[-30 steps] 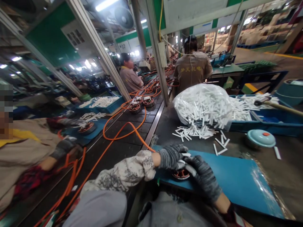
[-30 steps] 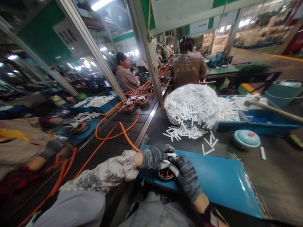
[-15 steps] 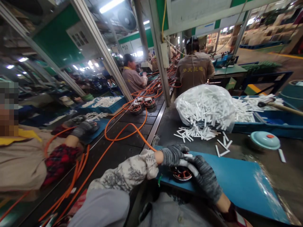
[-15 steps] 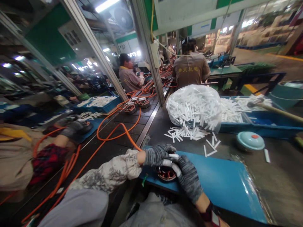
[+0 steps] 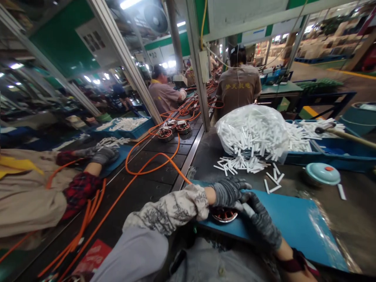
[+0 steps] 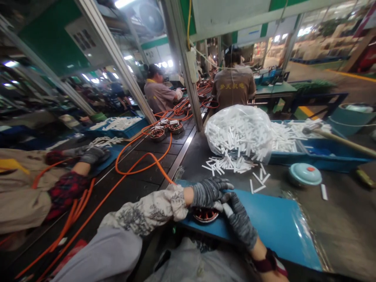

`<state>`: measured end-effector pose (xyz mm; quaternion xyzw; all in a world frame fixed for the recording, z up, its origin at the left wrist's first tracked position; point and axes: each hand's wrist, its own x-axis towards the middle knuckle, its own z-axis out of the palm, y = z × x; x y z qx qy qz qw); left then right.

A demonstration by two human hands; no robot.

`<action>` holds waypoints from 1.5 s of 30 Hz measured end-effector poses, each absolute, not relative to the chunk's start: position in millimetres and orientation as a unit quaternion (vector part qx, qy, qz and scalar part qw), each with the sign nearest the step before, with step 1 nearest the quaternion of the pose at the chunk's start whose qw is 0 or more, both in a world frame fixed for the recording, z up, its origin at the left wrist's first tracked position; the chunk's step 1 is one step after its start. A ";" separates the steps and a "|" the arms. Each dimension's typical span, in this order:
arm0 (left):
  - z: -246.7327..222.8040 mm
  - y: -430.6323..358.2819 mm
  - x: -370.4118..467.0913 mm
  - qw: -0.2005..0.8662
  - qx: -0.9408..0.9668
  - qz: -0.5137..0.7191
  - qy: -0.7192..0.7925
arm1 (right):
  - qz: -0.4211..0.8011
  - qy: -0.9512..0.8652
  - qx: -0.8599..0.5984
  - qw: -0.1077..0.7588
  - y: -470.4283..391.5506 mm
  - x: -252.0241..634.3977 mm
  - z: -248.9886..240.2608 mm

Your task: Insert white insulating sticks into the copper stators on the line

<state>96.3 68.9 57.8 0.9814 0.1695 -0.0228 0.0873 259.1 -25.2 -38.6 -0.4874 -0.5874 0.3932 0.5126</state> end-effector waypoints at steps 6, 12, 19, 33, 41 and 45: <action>68.3 63.1 30.0 0.251 0.914 0.103 0.300 | 0.188 -0.694 -0.467 0.515 -55.5 253.7 -12.1; 62.6 61.0 -28.8 0.380 0.876 0.128 0.269 | 0.022 -0.843 -0.428 0.325 -54.9 238.9 -18.5; 71.5 36.7 -16.0 0.375 0.813 0.155 0.417 | 0.138 -0.725 -0.558 0.379 -16.1 255.8 2.6; 76.8 30.4 -12.8 0.390 0.809 0.153 0.413 | 0.433 -0.686 -0.530 0.246 -26.5 202.1 37.0; 55.0 19.9 -11.3 0.385 0.820 0.153 0.395 | 0.651 -0.470 -0.457 0.384 -36.2 203.3 19.8; 37.3 -1.3 -2.7 0.317 0.866 0.161 0.351 | 0.758 -0.322 -0.383 0.420 -42.5 217.6 5.3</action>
